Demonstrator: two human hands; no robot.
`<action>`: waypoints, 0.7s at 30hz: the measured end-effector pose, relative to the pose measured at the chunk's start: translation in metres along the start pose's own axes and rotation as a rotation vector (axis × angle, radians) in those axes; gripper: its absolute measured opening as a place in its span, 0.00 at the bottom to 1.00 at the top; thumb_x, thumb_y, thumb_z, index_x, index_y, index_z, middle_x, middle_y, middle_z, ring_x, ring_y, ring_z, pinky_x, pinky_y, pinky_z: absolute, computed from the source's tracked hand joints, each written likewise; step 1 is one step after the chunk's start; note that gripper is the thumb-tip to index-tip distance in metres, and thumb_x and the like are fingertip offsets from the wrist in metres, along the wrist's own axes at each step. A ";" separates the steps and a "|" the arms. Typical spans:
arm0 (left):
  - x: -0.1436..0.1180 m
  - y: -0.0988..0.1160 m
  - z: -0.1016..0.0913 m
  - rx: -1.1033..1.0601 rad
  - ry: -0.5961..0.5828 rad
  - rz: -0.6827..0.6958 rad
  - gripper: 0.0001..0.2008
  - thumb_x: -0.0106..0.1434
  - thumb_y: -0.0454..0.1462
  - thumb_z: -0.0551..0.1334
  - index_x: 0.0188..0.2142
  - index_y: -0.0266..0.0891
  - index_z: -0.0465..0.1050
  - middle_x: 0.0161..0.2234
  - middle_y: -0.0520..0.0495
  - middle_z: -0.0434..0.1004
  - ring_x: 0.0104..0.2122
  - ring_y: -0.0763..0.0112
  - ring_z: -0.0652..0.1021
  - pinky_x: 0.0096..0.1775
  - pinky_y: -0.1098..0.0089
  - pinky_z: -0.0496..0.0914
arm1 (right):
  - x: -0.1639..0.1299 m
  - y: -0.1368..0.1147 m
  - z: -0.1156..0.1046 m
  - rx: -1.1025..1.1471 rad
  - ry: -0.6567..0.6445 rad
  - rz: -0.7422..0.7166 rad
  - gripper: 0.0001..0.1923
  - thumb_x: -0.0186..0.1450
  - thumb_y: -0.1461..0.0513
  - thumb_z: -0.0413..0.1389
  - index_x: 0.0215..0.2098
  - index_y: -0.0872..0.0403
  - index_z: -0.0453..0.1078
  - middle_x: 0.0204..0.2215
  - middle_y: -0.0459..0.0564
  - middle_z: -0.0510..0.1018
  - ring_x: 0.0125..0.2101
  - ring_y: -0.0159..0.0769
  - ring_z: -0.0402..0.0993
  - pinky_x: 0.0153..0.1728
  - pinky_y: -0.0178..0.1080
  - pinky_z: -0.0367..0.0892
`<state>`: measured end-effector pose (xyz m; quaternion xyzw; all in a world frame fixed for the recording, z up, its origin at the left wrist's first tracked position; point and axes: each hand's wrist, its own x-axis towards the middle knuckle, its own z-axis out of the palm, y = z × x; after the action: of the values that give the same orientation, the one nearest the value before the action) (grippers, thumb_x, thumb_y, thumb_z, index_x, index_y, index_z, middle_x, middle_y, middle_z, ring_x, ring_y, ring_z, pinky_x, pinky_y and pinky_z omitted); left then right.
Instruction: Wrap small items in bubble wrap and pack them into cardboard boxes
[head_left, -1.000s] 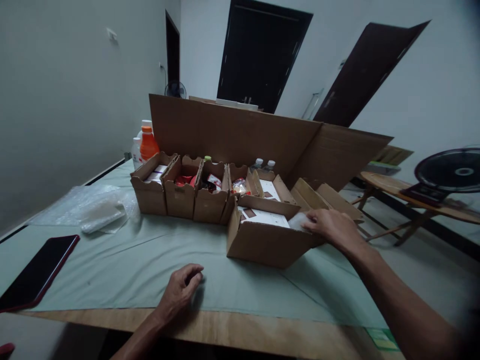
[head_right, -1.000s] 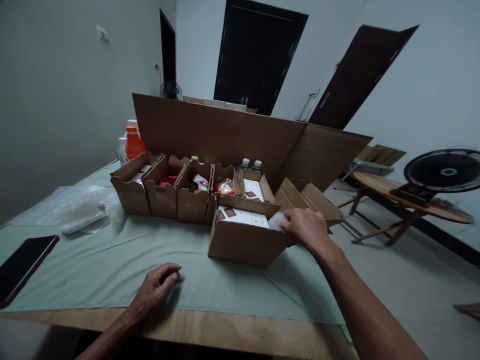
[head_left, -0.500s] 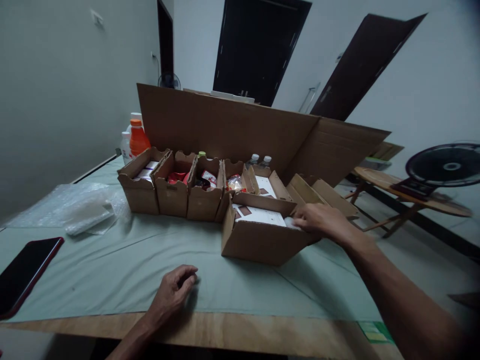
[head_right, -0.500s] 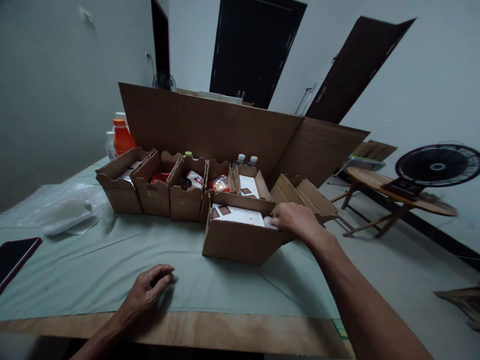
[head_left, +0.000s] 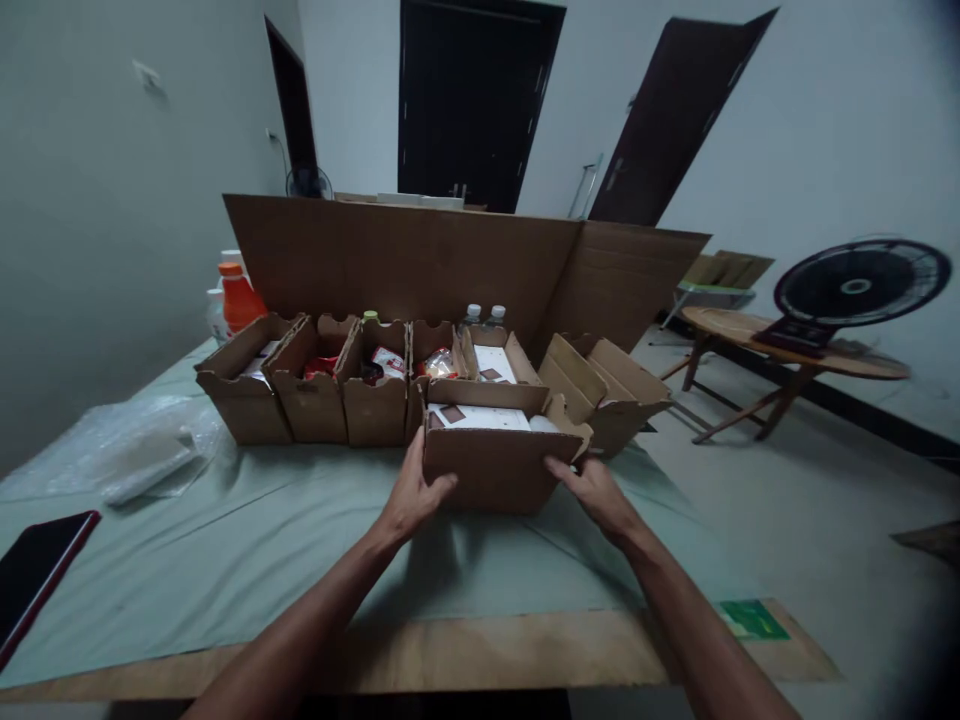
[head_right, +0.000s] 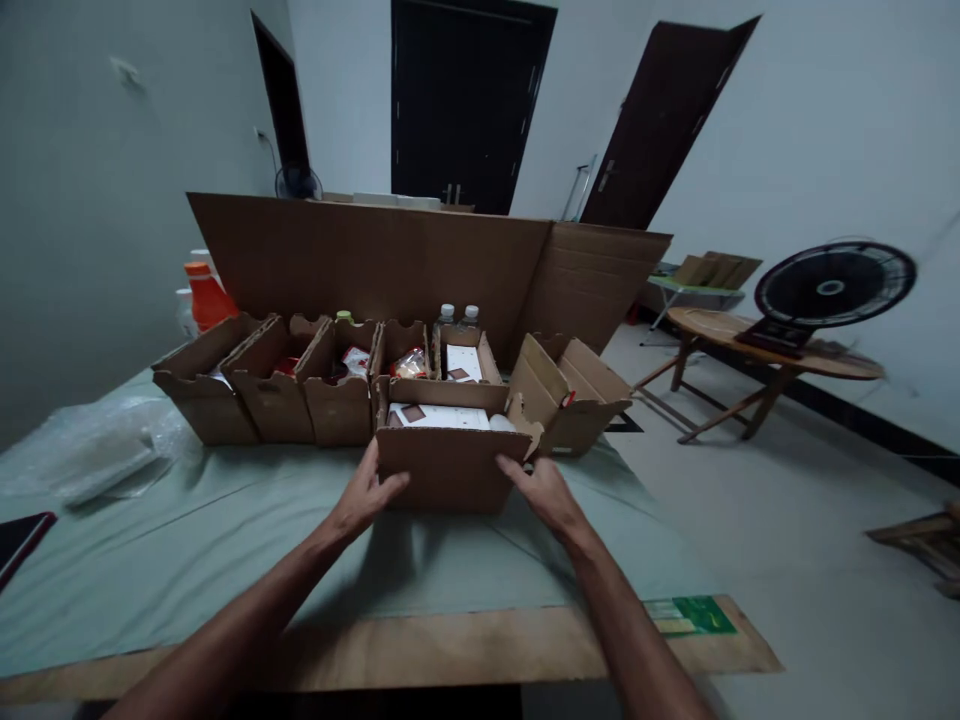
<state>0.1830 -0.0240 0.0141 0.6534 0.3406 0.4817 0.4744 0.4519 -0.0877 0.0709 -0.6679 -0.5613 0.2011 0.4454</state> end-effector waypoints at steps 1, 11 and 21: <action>0.003 0.002 0.006 -0.028 -0.015 0.007 0.43 0.59 0.41 0.65 0.70 0.38 0.48 0.65 0.37 0.63 0.67 0.49 0.61 0.65 0.51 0.57 | -0.001 0.001 0.007 0.012 0.002 0.001 0.31 0.57 0.42 0.57 0.48 0.55 0.73 0.48 0.57 0.81 0.50 0.51 0.76 0.51 0.49 0.71; -0.125 0.014 -0.064 0.037 0.269 -0.263 0.33 0.58 0.49 0.67 0.59 0.36 0.67 0.53 0.38 0.75 0.59 0.48 0.71 0.61 0.54 0.63 | -0.089 -0.049 0.071 0.010 0.023 -0.152 0.26 0.61 0.48 0.58 0.52 0.53 0.72 0.47 0.57 0.80 0.47 0.50 0.76 0.50 0.49 0.71; -0.058 0.060 -0.043 0.048 0.186 -0.080 0.31 0.55 0.41 0.67 0.57 0.36 0.67 0.55 0.38 0.75 0.56 0.52 0.73 0.60 0.56 0.65 | -0.072 -0.049 0.042 -0.132 0.287 -0.040 0.26 0.56 0.42 0.59 0.40 0.53 0.75 0.36 0.55 0.83 0.40 0.52 0.79 0.38 0.46 0.73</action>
<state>0.1238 -0.0829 0.0569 0.6028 0.4203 0.5127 0.4440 0.3712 -0.1405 0.0723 -0.7063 -0.5172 0.0574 0.4800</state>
